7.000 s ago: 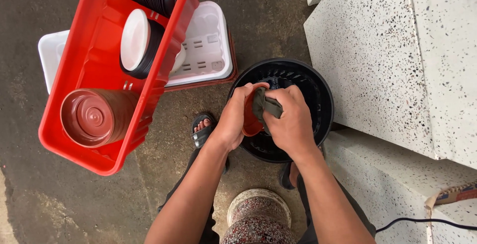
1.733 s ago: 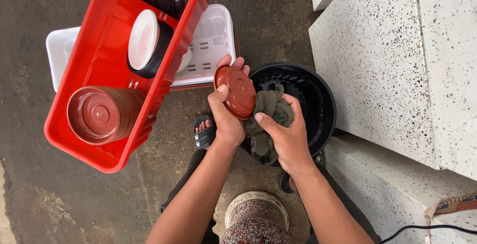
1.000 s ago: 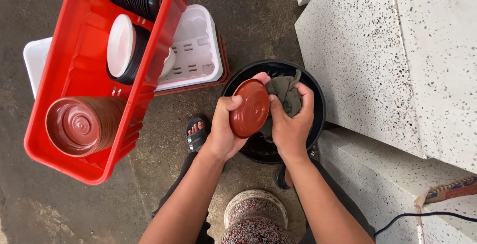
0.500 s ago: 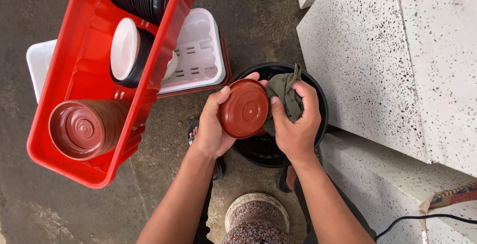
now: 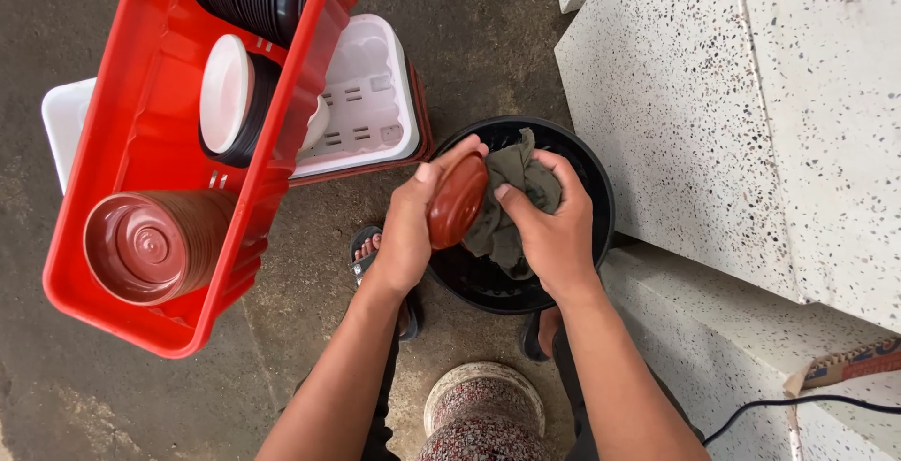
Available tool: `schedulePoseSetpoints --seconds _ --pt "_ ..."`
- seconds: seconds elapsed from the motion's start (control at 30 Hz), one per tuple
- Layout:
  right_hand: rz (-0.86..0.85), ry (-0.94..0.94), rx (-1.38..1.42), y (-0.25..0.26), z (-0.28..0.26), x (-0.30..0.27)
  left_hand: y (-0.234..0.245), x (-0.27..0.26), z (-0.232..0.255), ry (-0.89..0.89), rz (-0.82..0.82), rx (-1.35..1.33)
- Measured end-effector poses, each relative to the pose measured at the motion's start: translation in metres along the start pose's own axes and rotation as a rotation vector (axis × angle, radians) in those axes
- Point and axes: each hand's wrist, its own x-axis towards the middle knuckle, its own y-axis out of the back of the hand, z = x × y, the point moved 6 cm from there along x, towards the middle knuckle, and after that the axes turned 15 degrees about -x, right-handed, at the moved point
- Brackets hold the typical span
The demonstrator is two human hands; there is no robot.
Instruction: Cleaning plastic pot saucers by dipping them in a bucket of water and wiping them with a cloth.
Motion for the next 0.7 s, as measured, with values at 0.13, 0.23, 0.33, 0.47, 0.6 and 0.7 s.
schedulePoseSetpoints --seconds 0.13,0.23,0.33,0.47,0.6,0.7 --pt "0.014 0.023 -0.020 0.008 -0.001 0.003 -0.007 -0.001 -0.005 0.074 -0.045 0.192" --pt "0.003 0.077 -0.052 0.006 -0.003 0.001 -0.033 -0.011 0.022 0.088 -0.033 0.264" --pt "0.018 0.222 -0.086 -0.001 -0.017 -0.004 -0.047 -0.014 0.042 0.153 0.005 0.344" --pt "-0.092 0.375 -0.067 -0.015 -0.038 -0.019 -0.030 -0.013 0.030 0.147 0.071 0.278" --pt "-0.037 0.366 -0.092 -0.009 -0.020 -0.012 -0.036 -0.010 0.031 0.147 0.036 0.293" --pt "0.040 0.200 -0.182 0.002 -0.020 -0.001 -0.025 -0.009 0.019 0.201 0.029 0.311"
